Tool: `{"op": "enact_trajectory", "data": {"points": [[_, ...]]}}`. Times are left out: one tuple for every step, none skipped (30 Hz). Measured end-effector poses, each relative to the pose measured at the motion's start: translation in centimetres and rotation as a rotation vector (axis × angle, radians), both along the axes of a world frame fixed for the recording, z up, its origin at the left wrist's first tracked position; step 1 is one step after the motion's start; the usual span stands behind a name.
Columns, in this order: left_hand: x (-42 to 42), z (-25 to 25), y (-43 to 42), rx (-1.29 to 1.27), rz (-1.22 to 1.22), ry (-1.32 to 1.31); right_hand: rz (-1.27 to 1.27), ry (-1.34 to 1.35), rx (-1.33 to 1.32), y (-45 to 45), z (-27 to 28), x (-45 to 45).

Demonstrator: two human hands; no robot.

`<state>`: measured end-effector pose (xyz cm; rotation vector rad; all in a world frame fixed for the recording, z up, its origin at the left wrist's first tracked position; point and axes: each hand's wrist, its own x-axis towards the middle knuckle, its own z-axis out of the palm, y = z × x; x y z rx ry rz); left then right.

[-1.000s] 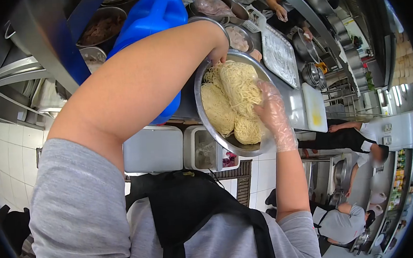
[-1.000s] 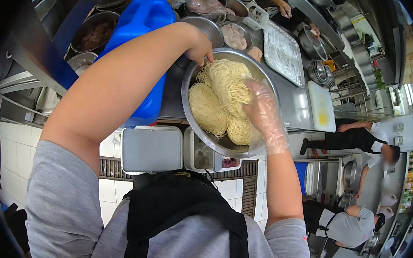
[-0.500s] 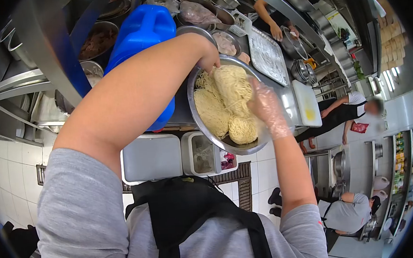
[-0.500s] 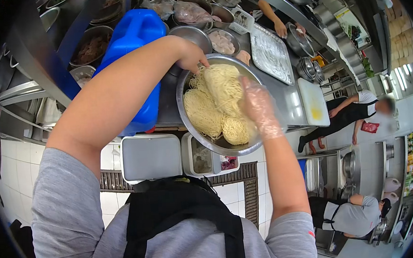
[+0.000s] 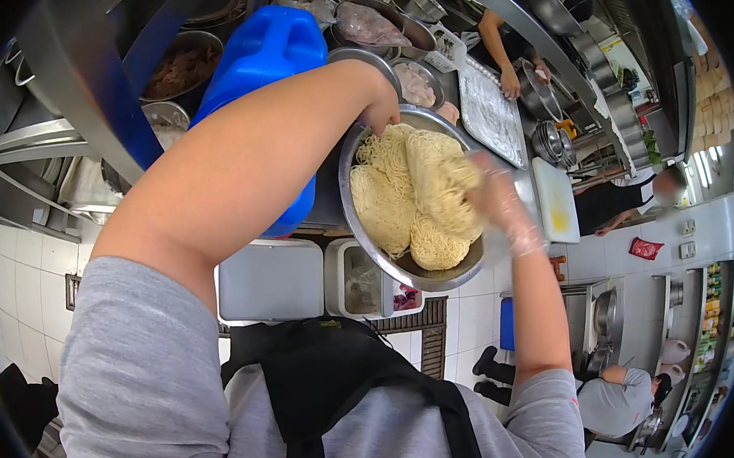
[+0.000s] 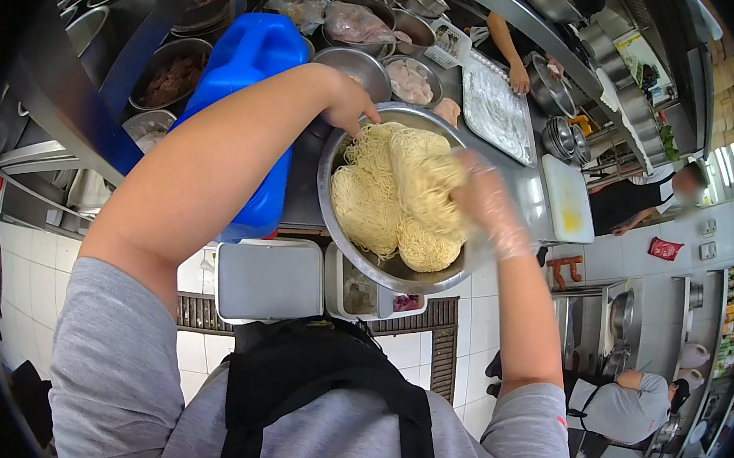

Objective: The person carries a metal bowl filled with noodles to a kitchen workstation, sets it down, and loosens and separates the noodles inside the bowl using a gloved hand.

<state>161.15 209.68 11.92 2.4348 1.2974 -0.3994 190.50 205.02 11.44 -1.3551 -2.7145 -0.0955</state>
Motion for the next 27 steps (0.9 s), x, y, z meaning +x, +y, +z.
{"op": "enact_trajectory", "data": {"points": [[0.0,-0.2,0.1,-0.019,-0.005,-0.004,-0.105,0.066,-0.085,1.1,0.1,0.6],[0.0,-0.3,0.1,-0.020,-0.004,-0.005,-0.208,0.133,-0.169,1.5,0.3,0.6],[0.0,-0.1,0.2,-0.028,-0.002,-0.002,-0.177,-0.132,-0.026,0.8,0.0,0.1],[-0.1,0.0,0.2,-0.037,-0.002,0.002,-0.176,-0.130,-0.023,1.1,-0.3,0.6],[-0.2,0.0,0.2,-0.038,-0.005,0.003,-0.081,0.016,-0.007,1.0,-0.2,0.8],[-0.2,-0.1,0.3,-0.037,0.009,-0.010,0.011,0.161,0.009,0.8,-0.2,1.0],[-0.1,-0.2,0.4,-0.034,0.023,-0.028,-0.215,0.276,-0.243,1.5,1.1,1.4],[-0.1,-0.1,0.3,-0.035,0.026,-0.034,-0.214,0.270,-0.243,1.7,0.6,1.7],[-0.1,-0.1,0.2,-0.012,0.014,-0.031,-0.184,0.159,-0.116,2.2,-0.7,2.3],[-0.2,0.0,0.2,0.009,0.004,-0.027,-0.152,0.049,0.010,2.8,-1.7,2.9],[-0.3,0.1,0.1,0.006,0.008,-0.026,-0.051,0.101,0.084,3.1,-2.2,3.4],[-0.2,0.2,0.1,-0.005,0.011,-0.022,-0.051,0.103,0.080,4.0,-2.7,4.7],[-0.1,0.3,0.1,-0.015,0.020,-0.021,-0.103,0.160,0.053,5.2,-3.1,6.3],[-0.2,0.4,0.0,-0.019,0.027,-0.023,-0.153,0.216,0.025,5.2,-2.5,5.7],[-0.2,0.6,-0.2,-0.008,0.022,-0.015,-0.035,0.066,0.192,4.6,-1.9,5.4],[-0.3,0.7,-0.3,0.003,0.019,-0.007,-0.029,0.063,0.190,4.0,-2.2,4.5],[-0.2,0.9,-0.4,0.001,0.025,-0.009,-0.041,0.160,0.225,3.6,-2.5,3.6],[-0.3,1.0,-0.5,0.010,0.021,-0.003,-0.053,0.258,0.261,3.4,-2.8,3.1],[-0.3,1.1,-0.6,0.016,0.015,0.003,0.035,0.130,0.306,4.3,-4.0,3.7],[-0.3,0.9,-0.4,0.011,0.018,0.004,0.037,0.132,0.301,4.5,-4.0,3.6],[-0.3,0.9,-0.3,-0.011,0.020,-0.010,-0.016,0.044,0.204,4.5,-3.8,3.5],[-0.3,0.8,-0.2,-0.029,0.022,-0.025,-0.069,-0.045,0.110,4.4,-3.6,3.5],[-0.4,0.9,-0.4,-0.029,0.025,-0.024,0.016,-0.089,0.109,4.5,-3.1,3.7],[-0.4,0.9,-0.6,-0.013,0.028,-0.023,0.020,-0.089,0.109,4.5,-3.1,3.7],[-0.5,1.0,-0.6,0.004,0.032,-0.022,-0.040,-0.093,-0.052,4.4,-2.9,3.8],[-0.6,1.1,-0.6,0.003,0.036,-0.025,-0.100,-0.100,-0.213,4.3,-2.5,3.4],[-0.6,1.1,-0.6,0.002,0.036,-0.025,-0.098,-0.104,-0.214,5.0,-3.0,3.7]]}}
